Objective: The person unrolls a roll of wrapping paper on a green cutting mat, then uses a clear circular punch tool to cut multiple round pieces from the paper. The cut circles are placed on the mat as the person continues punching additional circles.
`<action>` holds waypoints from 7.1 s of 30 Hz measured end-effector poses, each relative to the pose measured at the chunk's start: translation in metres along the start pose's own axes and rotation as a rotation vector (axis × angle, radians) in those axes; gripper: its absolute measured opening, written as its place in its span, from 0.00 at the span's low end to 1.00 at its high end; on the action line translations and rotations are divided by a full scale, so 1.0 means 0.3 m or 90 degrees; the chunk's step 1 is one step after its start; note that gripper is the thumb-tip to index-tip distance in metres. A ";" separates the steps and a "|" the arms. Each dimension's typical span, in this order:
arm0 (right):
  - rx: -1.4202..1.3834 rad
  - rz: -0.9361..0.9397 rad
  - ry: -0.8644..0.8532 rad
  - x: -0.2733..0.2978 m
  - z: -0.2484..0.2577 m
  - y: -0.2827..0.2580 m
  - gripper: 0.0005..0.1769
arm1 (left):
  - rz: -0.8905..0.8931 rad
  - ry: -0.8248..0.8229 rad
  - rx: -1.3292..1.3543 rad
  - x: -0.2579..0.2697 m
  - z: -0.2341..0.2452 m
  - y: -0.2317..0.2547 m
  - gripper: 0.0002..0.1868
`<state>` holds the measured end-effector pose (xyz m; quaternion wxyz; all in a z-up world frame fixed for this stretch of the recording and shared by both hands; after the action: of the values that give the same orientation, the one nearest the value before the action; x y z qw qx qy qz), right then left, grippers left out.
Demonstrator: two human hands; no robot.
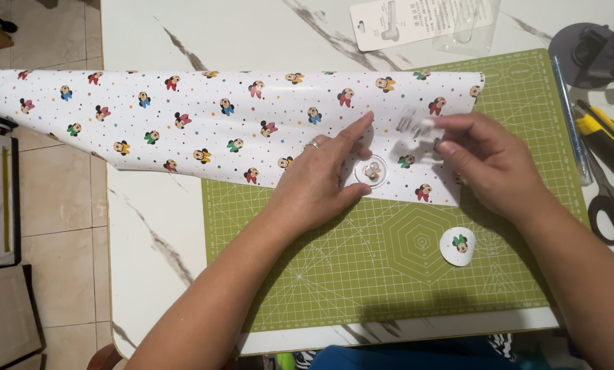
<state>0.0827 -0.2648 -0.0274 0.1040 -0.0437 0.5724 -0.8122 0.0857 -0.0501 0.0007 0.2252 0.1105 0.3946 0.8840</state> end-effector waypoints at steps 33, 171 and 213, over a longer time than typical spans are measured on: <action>0.541 0.187 -0.003 0.026 -0.117 -0.231 0.17 | -0.078 0.148 0.012 0.009 0.031 0.014 0.16; 0.706 0.025 -0.715 -0.293 -0.702 -0.228 0.10 | -0.109 0.177 -0.420 0.139 -0.070 0.175 0.17; 0.464 0.079 -0.409 -0.400 -0.466 -0.212 0.13 | -0.088 0.127 -0.340 0.129 -0.041 0.188 0.24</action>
<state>0.1656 -0.0893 -0.0097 0.3318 -0.2186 0.1918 -0.8974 0.0298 -0.0724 0.0354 0.2660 -0.0676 0.1749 0.9455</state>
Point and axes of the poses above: each hand's wrist, its own x-axis away from the middle knuckle, its own z-axis out of the back of the hand, y = z × x, the point moved 10 cm from there along -x, towards the middle knuckle, and after that the axes turned 1 degree about -z, right-handed, at the moved point
